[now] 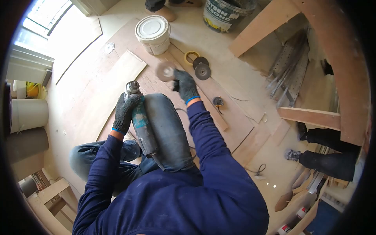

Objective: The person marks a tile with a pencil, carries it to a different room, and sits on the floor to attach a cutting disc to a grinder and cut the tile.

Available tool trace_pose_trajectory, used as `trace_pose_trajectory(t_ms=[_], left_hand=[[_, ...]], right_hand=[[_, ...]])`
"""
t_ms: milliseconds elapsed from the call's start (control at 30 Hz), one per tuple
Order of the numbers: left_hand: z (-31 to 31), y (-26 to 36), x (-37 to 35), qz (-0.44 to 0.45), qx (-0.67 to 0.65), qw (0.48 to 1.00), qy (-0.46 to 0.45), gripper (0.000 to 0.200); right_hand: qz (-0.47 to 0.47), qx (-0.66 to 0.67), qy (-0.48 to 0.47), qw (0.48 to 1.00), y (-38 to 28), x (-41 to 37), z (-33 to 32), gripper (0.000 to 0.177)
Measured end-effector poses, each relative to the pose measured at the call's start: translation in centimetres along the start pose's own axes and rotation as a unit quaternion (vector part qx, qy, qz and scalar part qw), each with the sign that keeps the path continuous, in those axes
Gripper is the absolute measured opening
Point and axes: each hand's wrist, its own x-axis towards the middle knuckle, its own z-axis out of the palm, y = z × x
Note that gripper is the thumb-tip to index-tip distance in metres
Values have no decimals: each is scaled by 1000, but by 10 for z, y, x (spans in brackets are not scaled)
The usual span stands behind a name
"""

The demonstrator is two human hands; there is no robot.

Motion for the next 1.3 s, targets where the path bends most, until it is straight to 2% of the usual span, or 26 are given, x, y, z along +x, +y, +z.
trace_pose_trajectory(t_ms=[67,133,167,300,333,400,467,500,533,567,633,700,767,800,833,867,900,933,967,1000,1033,1067,1100,1167,1233,1300], left_hand=[[0,1,-4,13,-20,1000,8,37],[1,9,-10,7,-25,999,23,34],[0,9,-13,5,-26,999,25,34],[-10,6,-24,-12,-38,998,55,34],[-11,4,-26,-19,-59,995,74,33],[-21,-4,-31,-30,-81,991,103,32],[-38,-18,-39,-45,-254,960,112,33],[-46,-7,-49,-45,-309,942,122,37],[-56,5,-60,-22,-319,938,134,41],[-65,26,-71,2,-329,932,149,45],[-97,60,-91,72,-268,944,182,48],[-134,90,-117,90,-288,915,268,50],[-167,111,-154,109,-291,882,354,49],[-183,111,-168,94,-201,871,439,49],[-204,107,-184,76,-108,847,516,50],[-237,90,-212,114,-254,850,447,50],[-238,79,-224,117,-252,846,456,50],[-235,71,-229,110,-274,840,455,51],[-234,63,-232,102,-295,834,454,51],[-218,67,-220,98,-305,795,515,50],[-217,68,-222,101,-305,788,525,50],[-219,69,-229,62,-260,795,545,49],[-219,68,-233,20,-215,798,563,48],[-219,63,-232,37,-255,781,569,45],[-220,58,-229,18,-210,757,618,43],[-230,51,-235,1,-252,753,608,42]], right_hand=[[58,-69,152,984,36,13,-51,28],[73,-113,236,962,56,17,-98,30],[60,-92,258,960,71,22,-122,31],[68,-114,306,943,60,31,-165,34],[50,-66,326,942,56,37,-167,36],[54,8,294,954,71,67,-198,36],[68,31,264,962,72,77,-207,35],[37,-132,320,938,69,75,-204,32],[3,-292,364,884,66,73,-200,30],[3,-297,360,885,72,81,-205,30],[-168,-353,419,820,94,103,-217,31],[-184,-379,384,822,87,110,-175,34],[-323,-496,227,773,81,122,-112,32],[-144,-476,127,858,63,121,-72,28],[-125,-452,72,880,76,139,-43,29],[-104,-425,19,899,90,161,-14,31],[-31,-454,-24,890,79,163,37,32],[-51,-514,-77,852,84,182,71,34],[-65,-540,-89,835,92,198,108,35],[-129,-548,-111,819,112,229,130,36],[-223,-574,-115,780,134,262,150,36],[-316,-591,-118,733,150,290,174,37],[-210,-597,-122,765,151,307,203,40],[-257,-612,-88,743,162,338,251,47],[-278,-624,-68,727,170,369,289,60],[-241,-642,-49,726,172,387,324,87]])
